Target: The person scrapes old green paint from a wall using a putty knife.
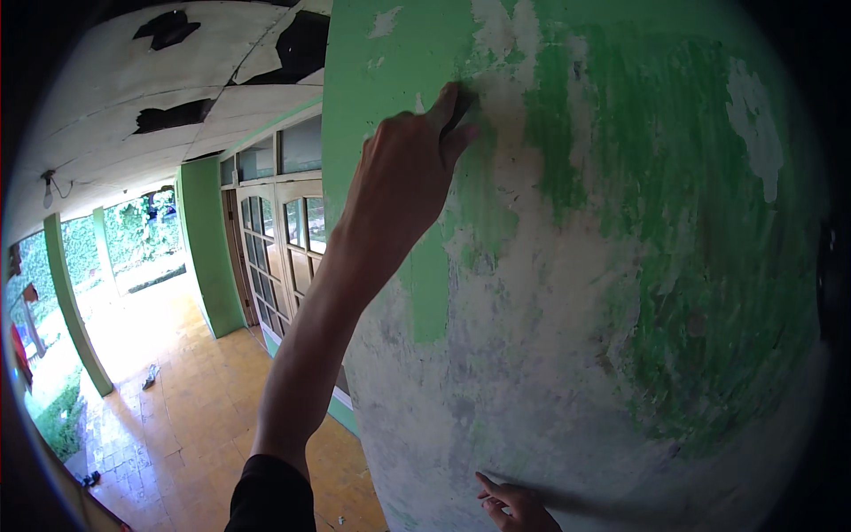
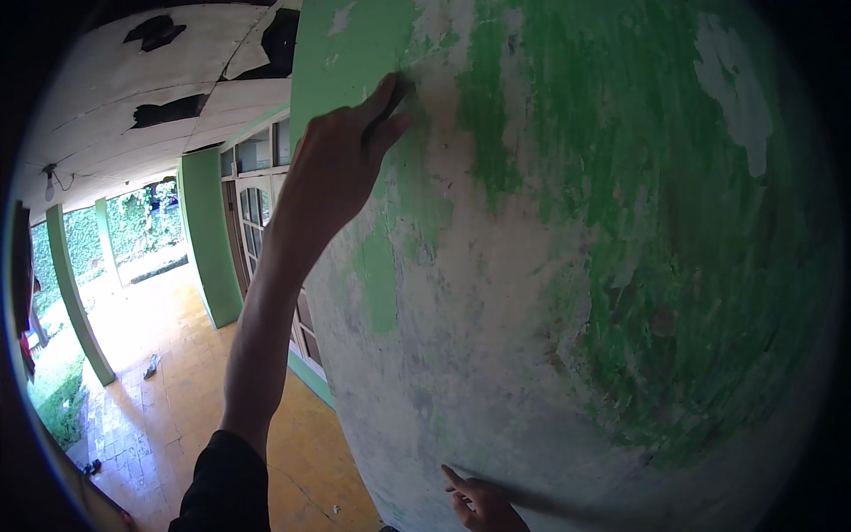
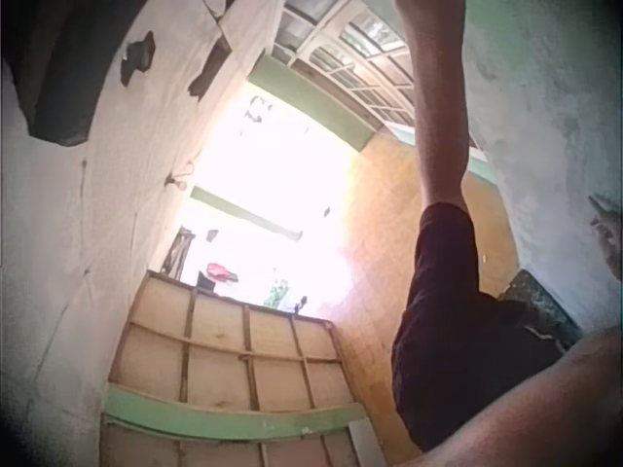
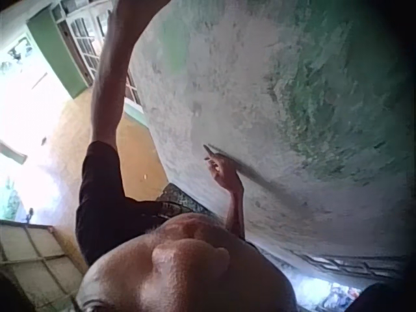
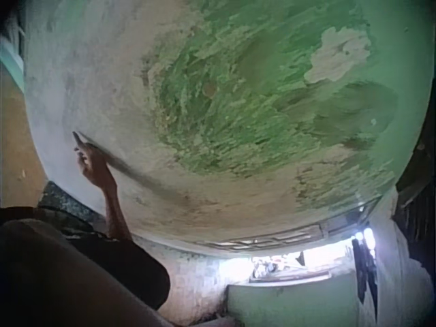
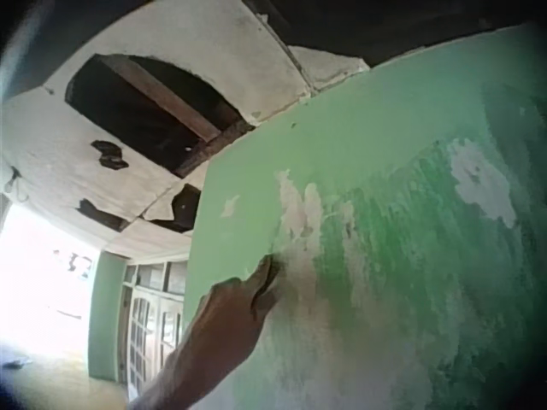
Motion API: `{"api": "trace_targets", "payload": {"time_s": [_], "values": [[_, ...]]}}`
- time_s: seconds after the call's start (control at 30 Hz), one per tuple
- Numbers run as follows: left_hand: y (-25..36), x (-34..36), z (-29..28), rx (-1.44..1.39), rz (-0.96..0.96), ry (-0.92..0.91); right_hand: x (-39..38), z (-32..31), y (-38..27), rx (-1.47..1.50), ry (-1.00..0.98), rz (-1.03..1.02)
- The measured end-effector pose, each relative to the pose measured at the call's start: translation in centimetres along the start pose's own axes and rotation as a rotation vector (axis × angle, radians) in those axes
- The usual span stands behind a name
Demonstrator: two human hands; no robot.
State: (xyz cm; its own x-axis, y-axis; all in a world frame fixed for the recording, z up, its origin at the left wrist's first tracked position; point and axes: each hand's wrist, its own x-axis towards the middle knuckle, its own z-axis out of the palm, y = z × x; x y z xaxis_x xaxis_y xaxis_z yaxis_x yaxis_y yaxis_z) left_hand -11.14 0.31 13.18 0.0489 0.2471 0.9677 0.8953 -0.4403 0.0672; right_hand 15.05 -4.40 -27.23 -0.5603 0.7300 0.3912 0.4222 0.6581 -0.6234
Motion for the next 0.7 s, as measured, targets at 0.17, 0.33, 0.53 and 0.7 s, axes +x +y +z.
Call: {"api": "trace_targets", "payload": {"time_s": [0.17, 0.33, 0.53, 0.7], "values": [[2.2, -3.0, 0.8, -0.039, -0.052, -0.078, 0.1, -0.8, -0.4, 0.111, -0.032, 0.119], [1.1, -0.3, -1.6, 0.033, -0.187, -0.161, 0.3, -1.4, -0.8, 0.089, -0.045, 0.055], [0.8, -3.8, 0.7, -0.051, -0.072, -0.074, 0.5, -2.4, -1.8, 0.101, -0.211, 0.207], [2.2, 1.1, -1.6, -0.003, -0.105, -0.129, -0.3, -1.9, -1.0, 0.123, -0.119, 0.144]]}}
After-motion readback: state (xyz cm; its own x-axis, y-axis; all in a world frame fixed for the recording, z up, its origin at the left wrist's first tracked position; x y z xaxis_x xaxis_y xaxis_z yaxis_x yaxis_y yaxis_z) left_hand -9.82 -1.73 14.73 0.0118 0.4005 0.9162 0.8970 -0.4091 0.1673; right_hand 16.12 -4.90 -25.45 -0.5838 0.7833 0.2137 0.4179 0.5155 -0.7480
